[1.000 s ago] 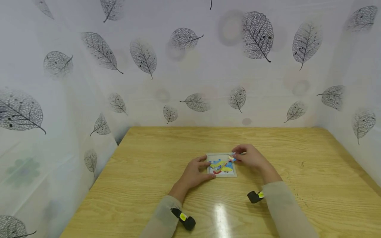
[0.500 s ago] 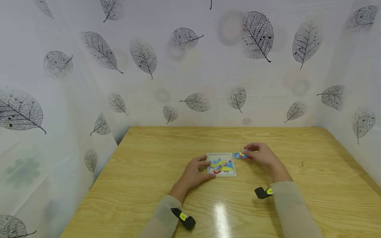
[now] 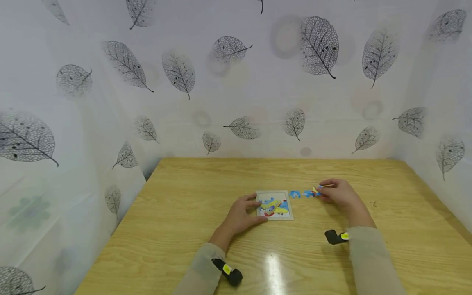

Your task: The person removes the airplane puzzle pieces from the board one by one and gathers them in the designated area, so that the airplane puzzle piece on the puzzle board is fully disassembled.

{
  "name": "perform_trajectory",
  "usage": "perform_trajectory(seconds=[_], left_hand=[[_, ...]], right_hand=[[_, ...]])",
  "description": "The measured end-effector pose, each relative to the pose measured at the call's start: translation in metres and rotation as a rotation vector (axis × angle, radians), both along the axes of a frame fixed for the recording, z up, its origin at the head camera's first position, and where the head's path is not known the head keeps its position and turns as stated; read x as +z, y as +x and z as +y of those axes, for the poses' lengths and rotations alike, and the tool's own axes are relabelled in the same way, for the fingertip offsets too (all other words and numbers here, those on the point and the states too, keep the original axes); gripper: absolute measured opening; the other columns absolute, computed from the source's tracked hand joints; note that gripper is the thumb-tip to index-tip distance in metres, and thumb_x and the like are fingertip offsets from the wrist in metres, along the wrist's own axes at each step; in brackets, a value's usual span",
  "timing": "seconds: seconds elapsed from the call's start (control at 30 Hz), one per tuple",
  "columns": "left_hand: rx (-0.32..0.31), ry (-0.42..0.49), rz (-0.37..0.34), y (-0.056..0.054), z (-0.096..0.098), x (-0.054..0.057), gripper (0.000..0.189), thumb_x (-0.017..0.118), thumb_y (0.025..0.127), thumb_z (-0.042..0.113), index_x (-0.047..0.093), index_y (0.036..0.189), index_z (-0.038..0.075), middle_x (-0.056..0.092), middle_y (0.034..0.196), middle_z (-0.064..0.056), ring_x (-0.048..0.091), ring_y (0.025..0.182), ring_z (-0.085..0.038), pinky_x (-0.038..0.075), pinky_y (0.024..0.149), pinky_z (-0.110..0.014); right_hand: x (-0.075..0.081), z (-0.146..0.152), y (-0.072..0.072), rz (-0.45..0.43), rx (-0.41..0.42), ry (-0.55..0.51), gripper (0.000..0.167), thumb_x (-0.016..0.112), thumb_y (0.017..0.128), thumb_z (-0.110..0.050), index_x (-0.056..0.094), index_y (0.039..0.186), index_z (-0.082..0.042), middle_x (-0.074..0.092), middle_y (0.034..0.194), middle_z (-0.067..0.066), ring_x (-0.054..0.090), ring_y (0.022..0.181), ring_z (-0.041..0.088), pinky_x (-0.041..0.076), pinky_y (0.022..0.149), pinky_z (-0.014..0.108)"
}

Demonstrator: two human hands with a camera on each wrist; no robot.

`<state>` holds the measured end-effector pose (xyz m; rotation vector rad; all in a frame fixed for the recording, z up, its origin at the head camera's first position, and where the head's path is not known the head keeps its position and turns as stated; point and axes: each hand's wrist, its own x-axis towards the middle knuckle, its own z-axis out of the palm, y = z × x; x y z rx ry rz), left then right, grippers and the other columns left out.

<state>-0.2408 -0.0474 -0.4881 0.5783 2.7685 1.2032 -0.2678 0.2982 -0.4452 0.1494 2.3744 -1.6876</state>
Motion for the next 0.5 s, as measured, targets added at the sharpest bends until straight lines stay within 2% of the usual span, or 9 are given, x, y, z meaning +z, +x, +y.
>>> perform_trajectory(seconds=[0.2, 0.37, 0.5], left_hand=[[-0.002, 0.002, 0.005, 0.0, 0.001, -0.001, 0.058, 0.083, 0.08, 0.044, 0.07, 0.126, 0.011, 0.049, 0.153, -0.004, 0.043, 0.143, -0.031, 0.037, 0.116, -0.051], [-0.002, 0.002, -0.002, 0.0, 0.001, -0.001, 0.058, 0.082, 0.08, 0.045, 0.07, 0.126, 0.012, 0.048, 0.153, -0.002, 0.042, 0.144, -0.03, 0.036, 0.117, -0.05], [-0.001, -0.009, 0.004, -0.001, 0.0, -0.001, 0.059, 0.082, 0.08, 0.046, 0.07, 0.127, 0.012, 0.048, 0.154, -0.002, 0.042, 0.144, -0.029, 0.036, 0.117, -0.049]], right_hand=[[0.005, 0.011, 0.005, -0.043, -0.057, -0.047, 0.054, 0.065, 0.097, -0.011, 0.042, 0.14, 0.014, 0.066, 0.094, -0.004, 0.068, 0.075, 0.004, 0.06, 0.073, 0.023], [0.006, 0.016, 0.007, -0.062, -0.097, -0.019, 0.055, 0.064, 0.097, -0.009, 0.041, 0.142, 0.013, 0.066, 0.091, -0.006, 0.068, 0.074, 0.003, 0.06, 0.072, 0.022], [0.005, 0.015, 0.007, -0.038, -0.121, 0.041, 0.053, 0.065, 0.096, -0.007, 0.043, 0.138, 0.016, 0.068, 0.087, -0.003, 0.068, 0.071, 0.003, 0.06, 0.068, 0.022]])
